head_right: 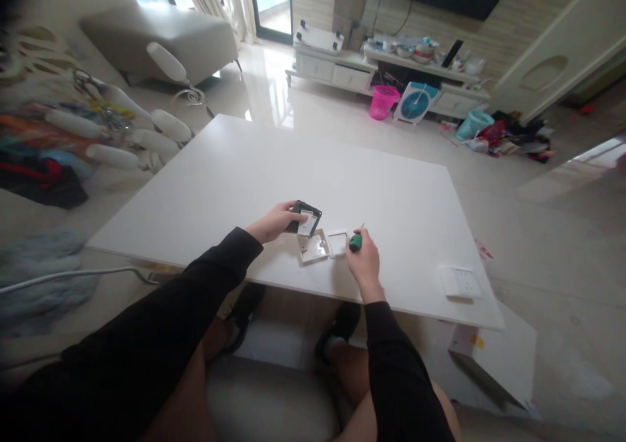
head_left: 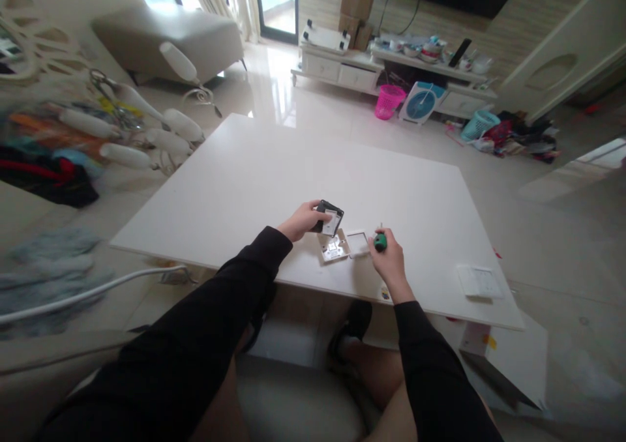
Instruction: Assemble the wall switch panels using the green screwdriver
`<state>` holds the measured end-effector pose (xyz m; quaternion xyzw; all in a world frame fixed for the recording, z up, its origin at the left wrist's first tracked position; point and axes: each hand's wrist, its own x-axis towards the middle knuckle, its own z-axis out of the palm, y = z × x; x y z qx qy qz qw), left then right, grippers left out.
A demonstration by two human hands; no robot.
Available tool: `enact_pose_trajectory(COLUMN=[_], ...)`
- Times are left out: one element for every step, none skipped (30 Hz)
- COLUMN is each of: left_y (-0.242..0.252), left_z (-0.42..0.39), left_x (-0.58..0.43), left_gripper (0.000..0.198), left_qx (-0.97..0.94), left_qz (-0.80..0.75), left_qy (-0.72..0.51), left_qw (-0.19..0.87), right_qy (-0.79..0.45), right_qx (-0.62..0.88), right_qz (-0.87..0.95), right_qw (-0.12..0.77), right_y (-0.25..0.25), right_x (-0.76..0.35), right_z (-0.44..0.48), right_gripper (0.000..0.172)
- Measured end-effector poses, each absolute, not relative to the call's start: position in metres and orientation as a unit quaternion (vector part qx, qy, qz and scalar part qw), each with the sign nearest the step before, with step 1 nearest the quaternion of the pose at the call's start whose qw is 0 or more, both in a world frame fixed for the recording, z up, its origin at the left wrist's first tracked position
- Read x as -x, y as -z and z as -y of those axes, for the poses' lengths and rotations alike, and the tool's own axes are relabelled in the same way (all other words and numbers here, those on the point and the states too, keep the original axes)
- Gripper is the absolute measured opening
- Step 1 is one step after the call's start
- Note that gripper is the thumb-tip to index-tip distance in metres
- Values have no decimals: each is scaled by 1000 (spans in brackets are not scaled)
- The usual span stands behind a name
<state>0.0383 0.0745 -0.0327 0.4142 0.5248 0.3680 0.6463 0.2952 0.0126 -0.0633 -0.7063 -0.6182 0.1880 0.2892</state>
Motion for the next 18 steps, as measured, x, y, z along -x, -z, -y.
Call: enact_pose_trajectory(left_y=[33, 33, 33, 34, 35, 36, 38, 41, 43, 46, 50, 53, 56, 58, 61, 63, 65, 67], left_z=[-76, -78, -80, -82, -84, -85, -85, -85, -84, -83, -81, -78, -76, -73, -71, -69, -68, -67], left_x=[-35, -29, -23, -15, -7, 1, 9, 16, 21, 24, 27, 27, 27, 26, 24, 22, 20, 18], left_gripper=[34, 32, 30, 27, 24, 22, 20, 19, 18, 19, 21, 22, 24, 26, 28, 29, 30, 30], left_qx=[-411, -425, -453, -488, -521, -548, -568, -584, -599, -612, -620, -620, -614, -601, -585, -567, -554, -548], left_qz=[-534, -545, -556, -569, -586, -605, -626, -647, -661, -668, -669, -667, -664, -660, -656, -651, -647, -643], left_qy=[-365, -358, -349, -337, -319, -301, -285, -263, -239, -220, -205, -191, -180, -170, -162, -156, -153, -151], left_qw=[643, 627, 604, 570, 532, 493, 452, 415, 384, 362, 356, 366, 388, 417, 449, 479, 502, 514], right_qy=[-206, -217, -219, -216, -211, -210, -211, -210, -211, -210, -209, -208, -208, -207, -206, -205, -203, -203], right_qx=[698, 690, 684, 677, 672, 663, 655, 650, 645, 643, 643, 643, 643, 643, 641, 640, 638, 637], right_qz=[612, 609, 609, 617, 624, 632, 639, 644, 648, 650, 651, 651, 651, 652, 653, 654, 656, 656], right_qw=[308, 324, 335, 339, 340, 342, 343, 345, 346, 346, 346, 345, 345, 345, 346, 347, 348, 349], right_y=[58, 53, 47, 42, 38, 34, 32, 29, 27, 26, 24, 23, 22, 20, 19, 19, 18, 18], right_x=[-289, -283, -277, -271, -265, -260, -257, -254, -252, -251, -250, -250, -250, -250, -250, -249, -248, -246], right_z=[-13, -12, -12, -11, -9, -8, -6, -4, -3, -1, 1, 2, 3, 4, 5, 5, 5, 4], right_gripper=[36, 37, 37, 36, 36, 35, 35, 34, 34, 34, 34, 34, 34, 34, 33, 33, 33, 33])
